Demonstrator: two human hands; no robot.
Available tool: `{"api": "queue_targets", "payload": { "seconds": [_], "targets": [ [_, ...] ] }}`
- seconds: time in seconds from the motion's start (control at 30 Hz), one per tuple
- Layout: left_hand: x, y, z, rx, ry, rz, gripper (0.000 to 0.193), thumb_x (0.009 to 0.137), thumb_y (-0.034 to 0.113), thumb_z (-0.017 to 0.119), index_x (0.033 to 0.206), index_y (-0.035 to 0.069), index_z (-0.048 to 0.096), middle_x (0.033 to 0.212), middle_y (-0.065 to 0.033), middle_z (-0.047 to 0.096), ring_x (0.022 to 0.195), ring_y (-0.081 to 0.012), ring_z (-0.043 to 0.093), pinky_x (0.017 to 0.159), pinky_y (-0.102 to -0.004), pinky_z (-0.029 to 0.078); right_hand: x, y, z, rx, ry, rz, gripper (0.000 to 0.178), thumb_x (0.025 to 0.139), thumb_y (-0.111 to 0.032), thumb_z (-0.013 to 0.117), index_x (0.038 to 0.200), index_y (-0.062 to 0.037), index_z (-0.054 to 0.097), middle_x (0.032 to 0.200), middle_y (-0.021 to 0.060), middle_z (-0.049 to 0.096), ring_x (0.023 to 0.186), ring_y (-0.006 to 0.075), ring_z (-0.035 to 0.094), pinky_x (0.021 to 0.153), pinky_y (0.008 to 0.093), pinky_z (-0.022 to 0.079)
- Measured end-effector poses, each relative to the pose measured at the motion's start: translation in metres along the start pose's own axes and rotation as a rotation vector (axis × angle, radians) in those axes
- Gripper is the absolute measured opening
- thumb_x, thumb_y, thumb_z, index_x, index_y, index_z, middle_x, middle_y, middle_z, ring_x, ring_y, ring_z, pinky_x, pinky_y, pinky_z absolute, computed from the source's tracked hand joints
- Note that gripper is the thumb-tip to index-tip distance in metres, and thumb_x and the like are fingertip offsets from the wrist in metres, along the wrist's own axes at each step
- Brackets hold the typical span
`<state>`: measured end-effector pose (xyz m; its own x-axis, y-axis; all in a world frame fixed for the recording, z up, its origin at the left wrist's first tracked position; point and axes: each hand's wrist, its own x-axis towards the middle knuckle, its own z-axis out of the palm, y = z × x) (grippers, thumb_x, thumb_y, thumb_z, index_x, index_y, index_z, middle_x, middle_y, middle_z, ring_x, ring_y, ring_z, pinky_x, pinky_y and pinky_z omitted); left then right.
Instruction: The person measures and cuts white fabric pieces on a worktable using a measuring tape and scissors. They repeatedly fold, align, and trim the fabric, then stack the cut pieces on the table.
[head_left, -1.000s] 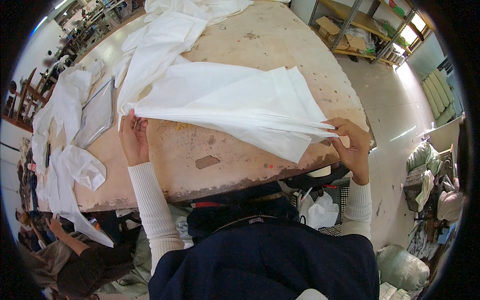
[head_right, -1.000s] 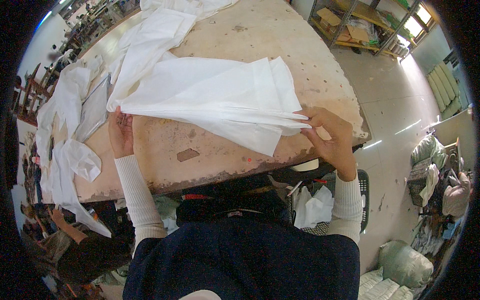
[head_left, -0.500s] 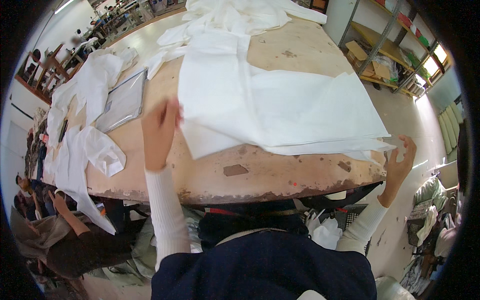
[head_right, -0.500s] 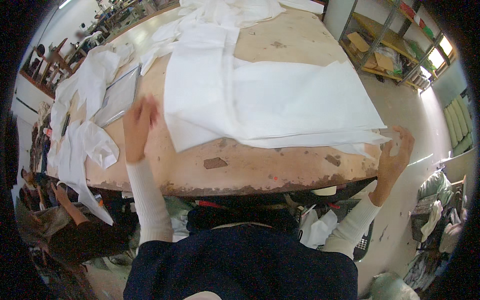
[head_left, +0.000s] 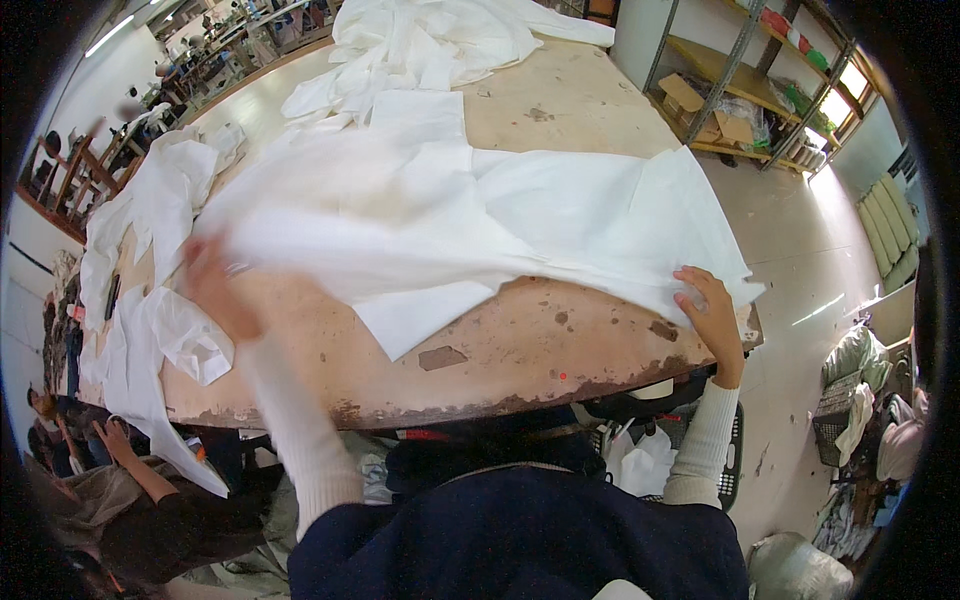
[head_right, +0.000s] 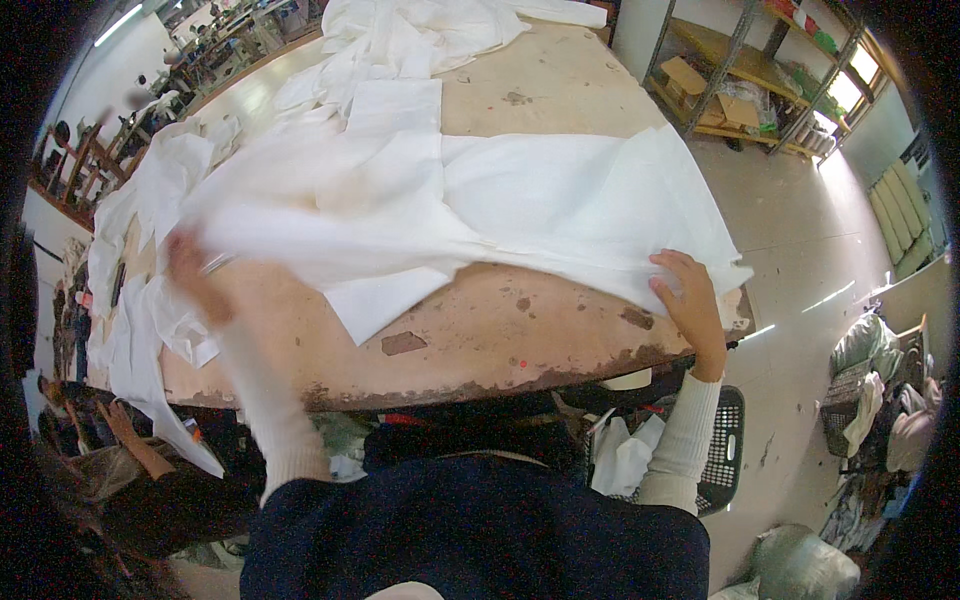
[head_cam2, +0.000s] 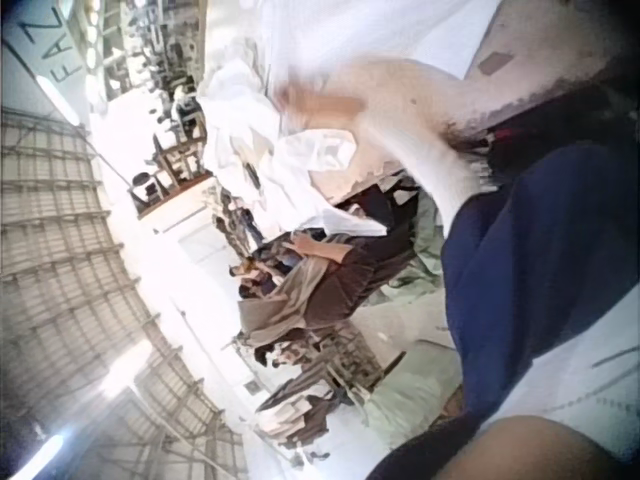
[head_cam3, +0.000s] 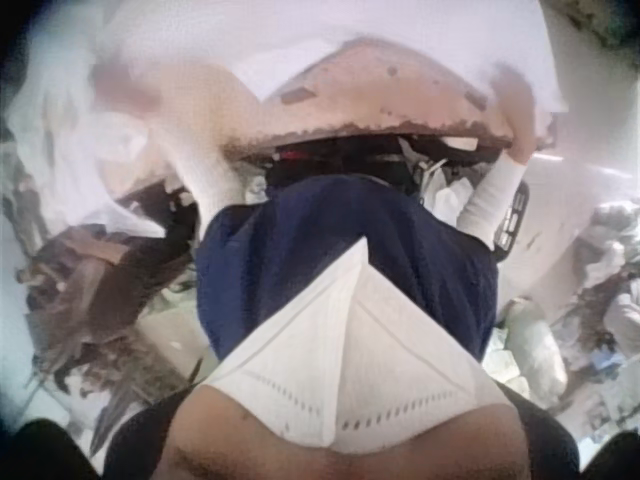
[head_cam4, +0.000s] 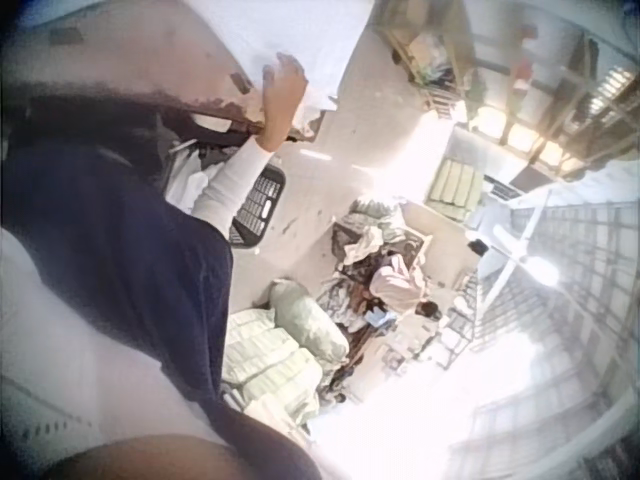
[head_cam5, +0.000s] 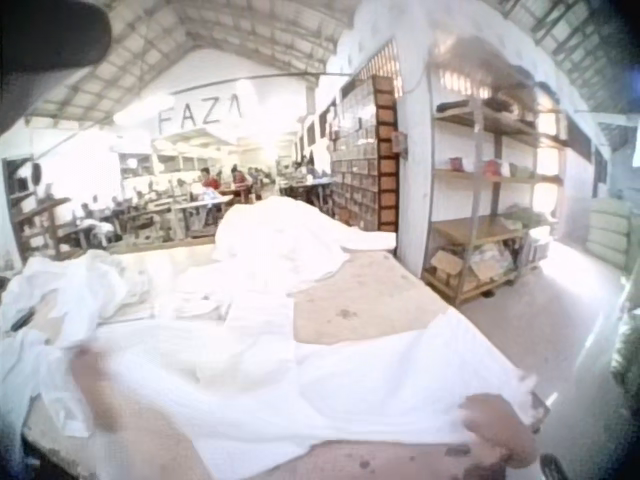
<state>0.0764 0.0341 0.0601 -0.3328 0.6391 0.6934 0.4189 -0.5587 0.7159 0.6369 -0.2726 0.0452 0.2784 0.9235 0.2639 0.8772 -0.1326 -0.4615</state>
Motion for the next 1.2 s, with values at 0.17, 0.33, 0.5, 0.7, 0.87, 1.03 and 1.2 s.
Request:
{"api": "queue_targets", "payload": {
  "seconds": [0.17, 0.33, 0.5, 0.7, 0.87, 1.03, 1.2],
  "targets": [
    [-0.054, 0.197, -0.147, 0.51, 0.604, 0.285, 0.033, 0.093, 0.024, 0.04, 0.112, 0.0, 0.052, 0.105, -0.018, 0.055, 0.083, -0.0263, 0.054, 0.074, -0.0357, 0.05, -0.003, -0.038, -0.001, -0.151, -0.034, -0.057, 0.029, 0.077, -0.013, 0.061, 0.105, -0.007, 0.062, 0.107, 0.0125, 0.06, 0.101, 0.0299, 0.055, 0.089, 0.0374, 0.04],
    [-0.09, 0.227, -0.02, -0.056, -0.663, 0.488, 0.041, 0.085, 0.027, 0.051, 0.122, 0.01, 0.044, 0.119, -0.0146, 0.046, 0.104, -0.0306, 0.042, 0.089, -0.0449, 0.035, 0.035, -0.01, 0.001, -0.069, 0.018, -0.176, 0.019, 0.087, -0.015, 0.053, 0.099, -0.0016, 0.058, 0.094, 0.0144, 0.061, 0.088, 0.0318, 0.058, 0.077, 0.0397, 0.043],
    [-0.095, 0.193, 0.128, 0.164, -1.313, 0.555, 0.057, 0.077, 0.036, 0.063, 0.128, 0.018, 0.042, 0.126, -0.0096, 0.044, 0.12, -0.0326, 0.036, 0.101, -0.0516, 0.024, 0.1, -0.045, -0.041, 0.379, 0.305, -0.259, 0.02, 0.089, -0.016, 0.055, 0.1, 0.0012, 0.056, 0.094, 0.016, 0.061, 0.086, 0.0295, 0.058, 0.079, 0.0336, 0.044],
    [0.002, 0.161, 0.141, 0.736, -1.353, 0.678, 0.05, 0.07, 0.044, 0.07, 0.112, 0.018, 0.061, 0.1, -0.0051, 0.066, 0.101, -0.0253, 0.056, 0.093, -0.0475, 0.034, 0.101, -0.048, -0.091, -0.051, 0.229, -0.422, 0.018, 0.081, -0.006, 0.062, 0.097, 0.0006, 0.059, 0.095, 0.0118, 0.059, 0.089, 0.0246, 0.057, 0.079, 0.0303, 0.043],
    [0.07, 0.173, 0.078, 0.78, -0.452, 1.007, 0.037, 0.066, 0.025, 0.073, 0.102, 0.019, 0.066, 0.11, -0.0019, 0.06, 0.107, -0.0229, 0.052, 0.09, -0.0471, 0.036, 0.079, -0.086, -0.094, -0.116, 0.554, -0.317, 0.021, 0.08, -0.012, 0.064, 0.097, -0.0003, 0.062, 0.094, 0.0143, 0.06, 0.085, 0.0301, 0.057, 0.077, 0.0346, 0.043],
    [0.079, 0.224, -0.05, 0.487, -0.379, 0.95, 0.026, 0.058, 0.013, 0.072, 0.083, 0.007, 0.069, 0.13, -0.0149, 0.05, 0.122, -0.0293, 0.045, 0.102, -0.0393, 0.033, 0.009, -0.078, -0.16, 0.21, -0.674, -0.394, 0.019, 0.081, -0.016, 0.064, 0.093, -0.001, 0.062, 0.115, 0.0135, 0.056, 0.107, 0.0313, 0.052, 0.09, 0.0352, 0.041],
    [0.028, 0.12, 0.018, 0.446, -0.988, 0.172, 0.053, 0.068, 0.041, 0.075, 0.106, 0.006, 0.067, 0.147, -0.0182, 0.023, 0.138, -0.0351, 0.013, 0.112, -0.0441, 0.011, 0.078, -0.02, -0.092, 0.184, -0.295, -0.133, 0.026, 0.082, -0.025, 0.065, 0.095, -0.0027, 0.064, 0.13, 0.014, 0.048, 0.122, 0.0261, 0.044, 0.103, 0.0391, 0.032]
  ]
}}
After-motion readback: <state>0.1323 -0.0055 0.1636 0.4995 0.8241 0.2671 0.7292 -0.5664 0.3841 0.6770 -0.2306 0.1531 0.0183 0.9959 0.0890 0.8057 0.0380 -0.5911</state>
